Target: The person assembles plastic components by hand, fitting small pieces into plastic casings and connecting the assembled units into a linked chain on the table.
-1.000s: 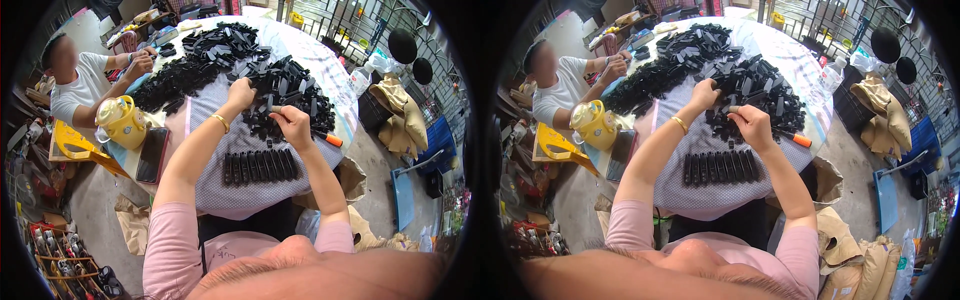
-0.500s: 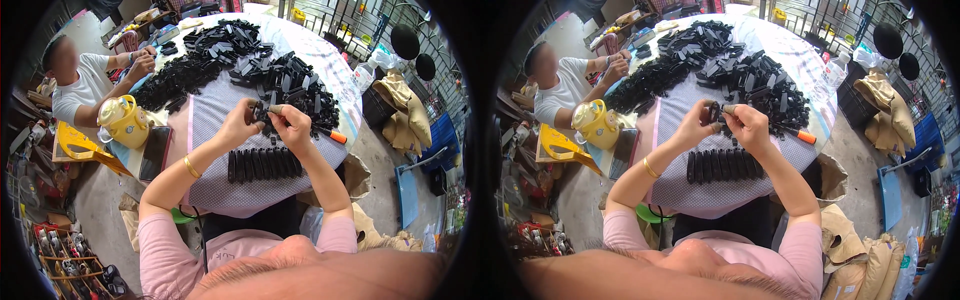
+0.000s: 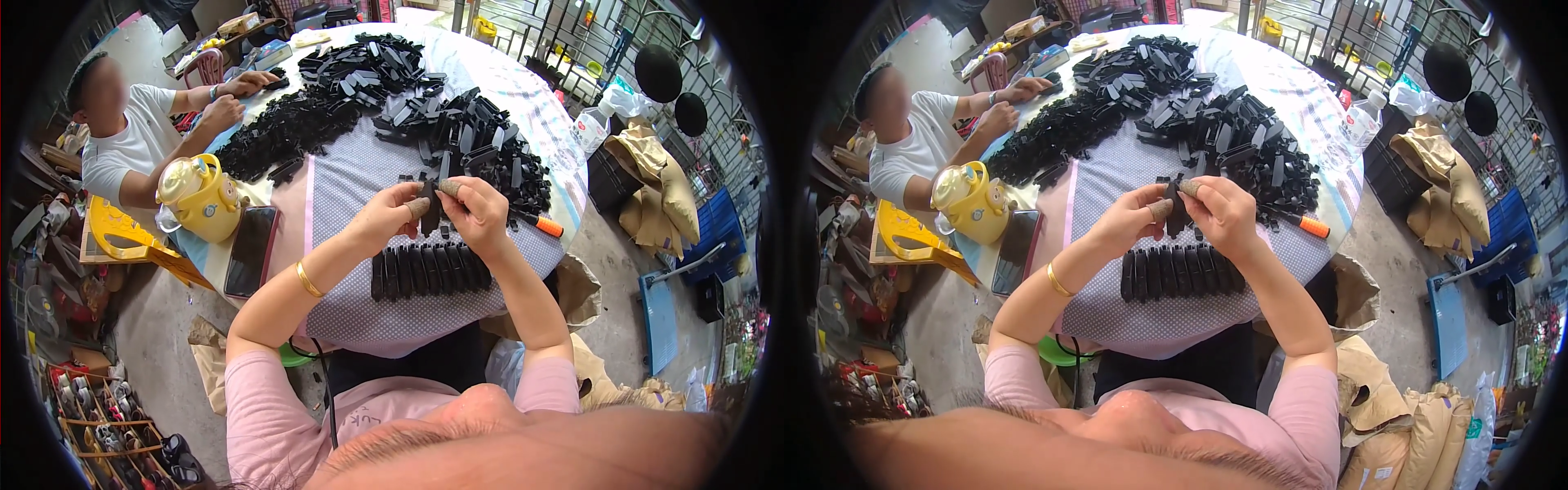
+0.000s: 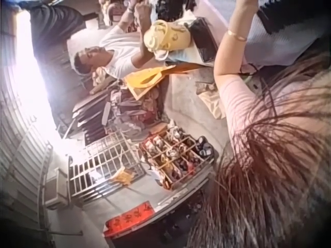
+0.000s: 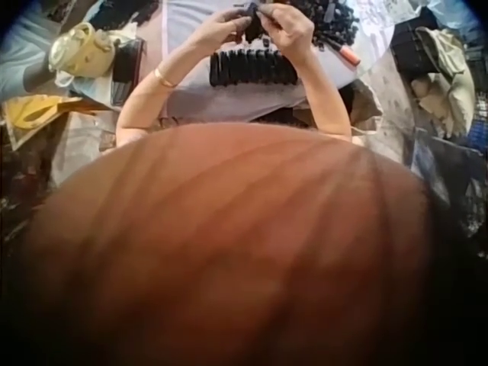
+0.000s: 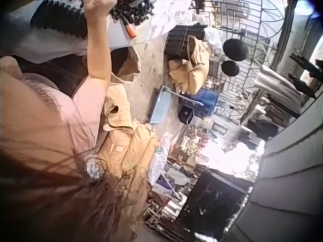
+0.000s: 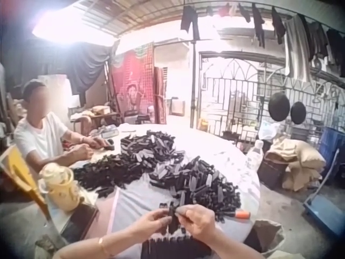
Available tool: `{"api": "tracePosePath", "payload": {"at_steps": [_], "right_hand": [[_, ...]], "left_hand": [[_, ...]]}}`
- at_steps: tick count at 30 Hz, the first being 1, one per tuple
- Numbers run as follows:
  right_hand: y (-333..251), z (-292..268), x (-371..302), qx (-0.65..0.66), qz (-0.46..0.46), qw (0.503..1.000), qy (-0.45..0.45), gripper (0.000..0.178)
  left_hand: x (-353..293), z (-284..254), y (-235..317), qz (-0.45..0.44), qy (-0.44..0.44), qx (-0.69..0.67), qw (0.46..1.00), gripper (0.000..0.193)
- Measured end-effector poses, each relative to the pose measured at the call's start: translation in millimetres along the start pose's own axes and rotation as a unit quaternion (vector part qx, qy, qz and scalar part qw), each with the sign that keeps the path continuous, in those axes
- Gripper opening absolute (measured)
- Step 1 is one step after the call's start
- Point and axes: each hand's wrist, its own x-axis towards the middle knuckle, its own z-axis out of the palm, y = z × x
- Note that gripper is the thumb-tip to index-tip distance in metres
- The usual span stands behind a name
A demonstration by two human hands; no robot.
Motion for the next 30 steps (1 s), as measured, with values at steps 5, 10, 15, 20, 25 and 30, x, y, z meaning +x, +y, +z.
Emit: {"api": "tracePosePath", "payload": {"at_steps": [5, 10, 15, 20, 25, 30], "right_hand": [[1.8, -1.3, 0.5, -0.039, -0.038, 0.998, -0.013, 0.017], [-0.4, -2.4, 1.4, -0.041, -0.08, 0.996, -0.01, 0.014], [-5.3, -0.6, 2.7, -0.049, -0.065, 0.996, -0.029, 0.013], [-14.7, -3.8, 6.1, 0.002, -0.015, 0.995, -0.095, 0.014], [-11.7, -5.3, 5.8, -0.007, -0.063, 0.99, -0.125, 0.023], [-2.9, -6.1, 5.1, 0.057, -0.03, 0.992, -0.111, 0.025]], "left_hand": [[1.3, -0.2, -3.1, -0.011, 0.05, 0.014, 0.999, 0.034], [-1.1, 5.0, -0.4, 0.01, 0.025, -0.051, 0.998, 0.031], [-3.6, 4.4, -0.3, 0.022, 0.049, -0.031, 0.998, 0.029], [-2.8, -1.8, -0.1, 0.074, 0.035, 0.043, 0.996, 0.03], [-5.1, -2.5, 2.0, 0.072, 0.035, 0.017, 0.997, 0.03], [-9.2, -2.7, 23.4, 0.032, 0.018, 0.073, 0.997, 0.031]]}}
